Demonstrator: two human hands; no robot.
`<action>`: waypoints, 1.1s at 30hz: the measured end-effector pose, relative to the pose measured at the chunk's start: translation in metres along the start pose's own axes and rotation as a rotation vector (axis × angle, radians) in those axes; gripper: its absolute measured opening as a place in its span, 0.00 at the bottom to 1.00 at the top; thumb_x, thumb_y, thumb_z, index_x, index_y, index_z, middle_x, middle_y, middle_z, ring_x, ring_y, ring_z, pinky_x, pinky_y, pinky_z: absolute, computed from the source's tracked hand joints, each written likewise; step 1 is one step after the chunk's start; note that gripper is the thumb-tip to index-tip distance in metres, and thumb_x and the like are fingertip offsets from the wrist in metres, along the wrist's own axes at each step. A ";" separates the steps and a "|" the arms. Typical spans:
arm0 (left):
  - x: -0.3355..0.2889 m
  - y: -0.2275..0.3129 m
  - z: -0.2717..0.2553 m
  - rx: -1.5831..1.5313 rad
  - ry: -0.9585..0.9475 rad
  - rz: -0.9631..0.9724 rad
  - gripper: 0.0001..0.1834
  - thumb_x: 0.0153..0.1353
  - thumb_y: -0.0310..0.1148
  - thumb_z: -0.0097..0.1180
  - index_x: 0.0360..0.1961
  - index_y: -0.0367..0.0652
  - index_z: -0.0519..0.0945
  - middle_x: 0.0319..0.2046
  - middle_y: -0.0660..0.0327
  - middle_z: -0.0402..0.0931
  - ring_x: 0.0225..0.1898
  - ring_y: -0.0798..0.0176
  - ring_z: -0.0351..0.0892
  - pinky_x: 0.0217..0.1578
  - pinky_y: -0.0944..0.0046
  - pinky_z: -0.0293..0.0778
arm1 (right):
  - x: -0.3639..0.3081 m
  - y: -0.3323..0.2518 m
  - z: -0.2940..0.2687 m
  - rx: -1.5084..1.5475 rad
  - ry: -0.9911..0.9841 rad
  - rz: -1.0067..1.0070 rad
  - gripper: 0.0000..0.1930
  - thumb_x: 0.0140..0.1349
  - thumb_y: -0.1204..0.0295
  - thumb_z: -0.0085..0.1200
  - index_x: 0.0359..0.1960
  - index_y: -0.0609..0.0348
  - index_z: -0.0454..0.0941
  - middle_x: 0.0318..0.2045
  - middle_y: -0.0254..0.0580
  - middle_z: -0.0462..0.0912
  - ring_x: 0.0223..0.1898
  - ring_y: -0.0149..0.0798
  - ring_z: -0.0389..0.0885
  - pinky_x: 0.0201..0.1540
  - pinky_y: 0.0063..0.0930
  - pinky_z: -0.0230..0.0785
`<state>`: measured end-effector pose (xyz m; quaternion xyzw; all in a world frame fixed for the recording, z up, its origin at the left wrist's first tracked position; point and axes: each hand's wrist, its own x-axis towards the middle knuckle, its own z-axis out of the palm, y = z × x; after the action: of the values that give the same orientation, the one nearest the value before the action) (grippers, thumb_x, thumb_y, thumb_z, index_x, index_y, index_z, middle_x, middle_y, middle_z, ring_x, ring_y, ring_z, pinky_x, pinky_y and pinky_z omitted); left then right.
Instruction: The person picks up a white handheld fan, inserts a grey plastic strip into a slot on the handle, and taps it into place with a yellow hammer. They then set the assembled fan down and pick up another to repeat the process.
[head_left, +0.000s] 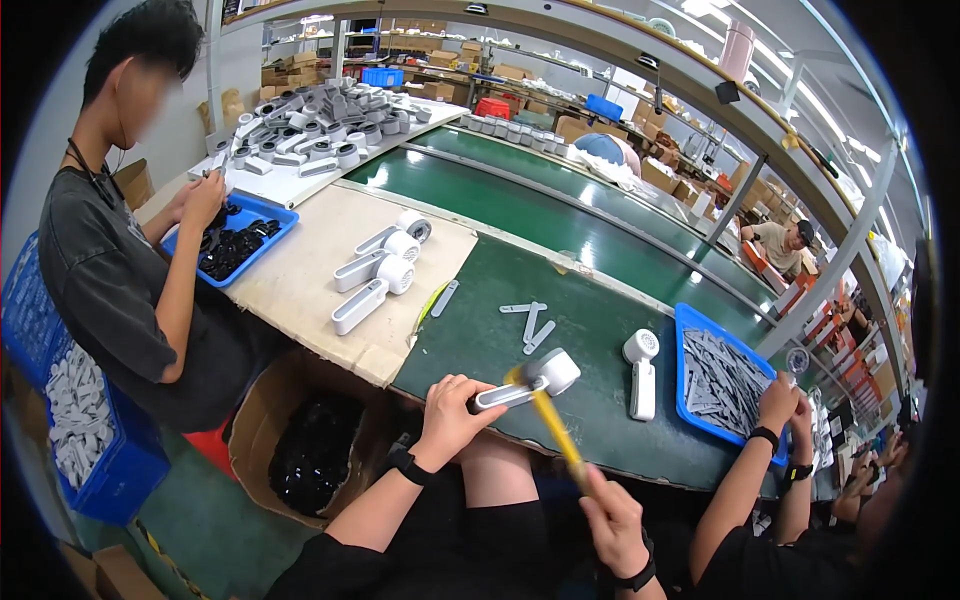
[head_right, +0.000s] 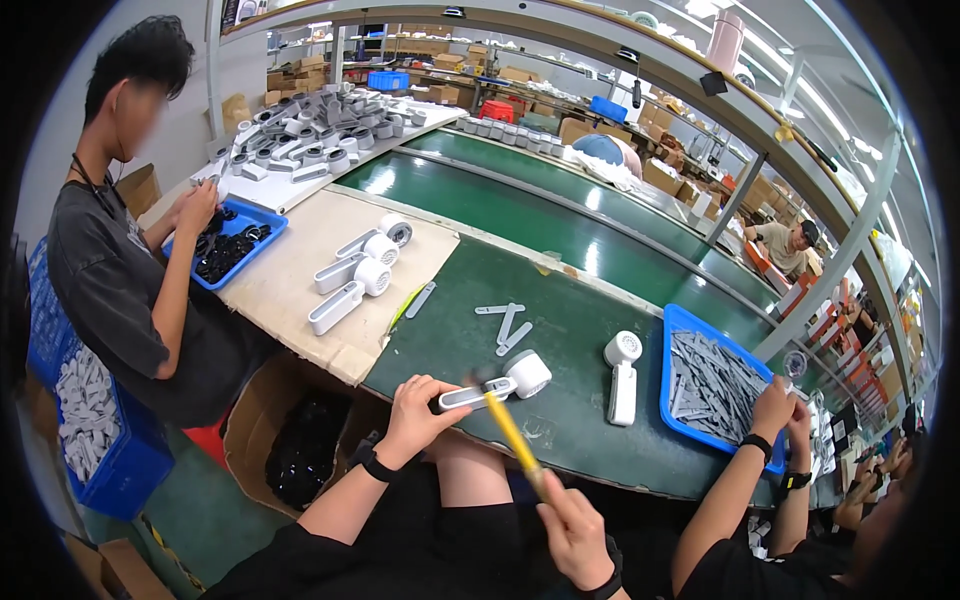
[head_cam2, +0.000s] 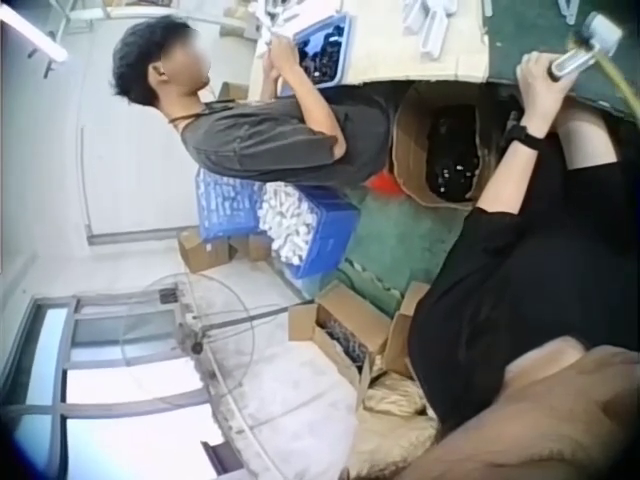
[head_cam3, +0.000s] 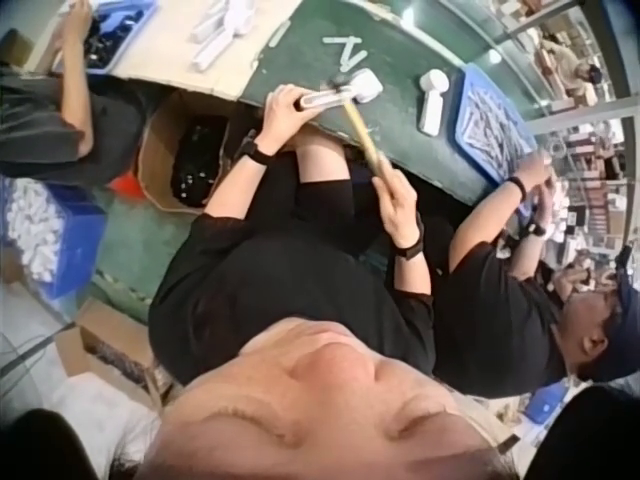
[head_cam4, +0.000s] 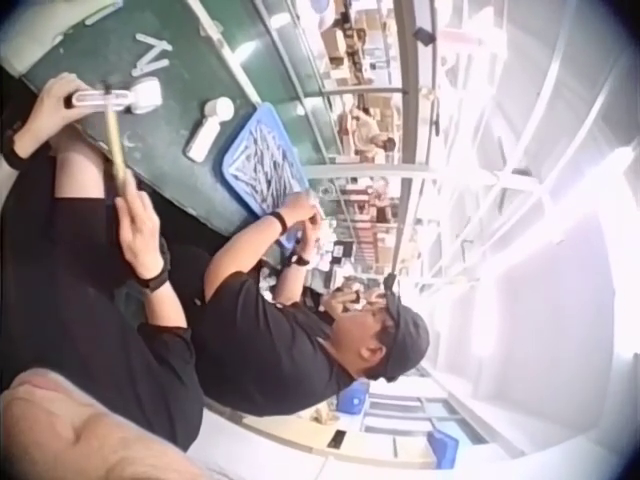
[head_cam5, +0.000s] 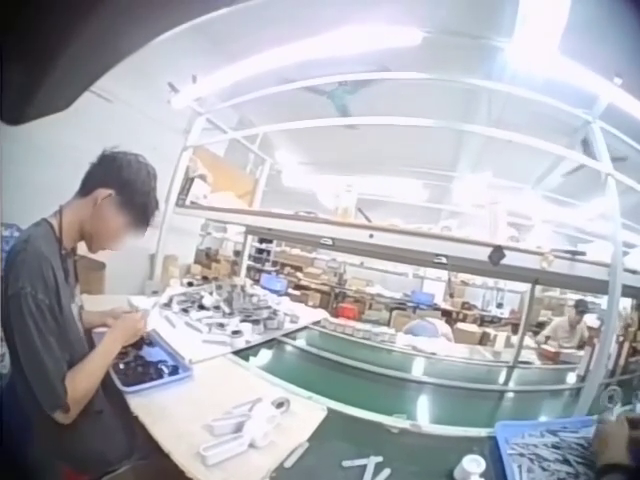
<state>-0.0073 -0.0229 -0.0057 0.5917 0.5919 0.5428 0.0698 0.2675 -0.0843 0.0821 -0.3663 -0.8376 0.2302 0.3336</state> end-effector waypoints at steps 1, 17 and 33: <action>0.000 0.002 -0.001 0.003 -0.025 -0.017 0.13 0.48 0.40 0.71 0.32 0.48 0.83 0.30 0.64 0.77 0.39 0.56 0.76 0.43 0.56 0.66 | -0.006 0.006 0.000 0.031 0.095 0.038 0.26 0.59 0.85 0.53 0.62 0.64 0.71 0.24 0.41 0.71 0.25 0.33 0.71 0.30 0.27 0.65; 0.034 0.007 0.013 0.170 -0.263 0.171 0.18 0.57 0.40 0.64 0.42 0.40 0.78 0.36 0.53 0.76 0.42 0.46 0.76 0.42 0.50 0.71 | -0.011 0.043 0.008 0.144 0.076 0.265 0.25 0.62 0.83 0.51 0.64 0.62 0.71 0.25 0.31 0.73 0.20 0.21 0.68 0.24 0.17 0.62; 0.097 -0.147 -0.110 0.744 0.197 -0.094 0.17 0.54 0.34 0.66 0.42 0.39 0.77 0.43 0.50 0.76 0.51 0.46 0.72 0.49 0.45 0.67 | -0.055 0.110 -0.020 0.055 0.455 0.366 0.26 0.64 0.81 0.48 0.66 0.65 0.67 0.26 0.31 0.74 0.20 0.20 0.67 0.23 0.15 0.61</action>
<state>-0.2069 0.0330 -0.0136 0.4939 0.7788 0.3413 -0.1818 0.3603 -0.0550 0.0048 -0.5445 -0.6546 0.2211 0.4756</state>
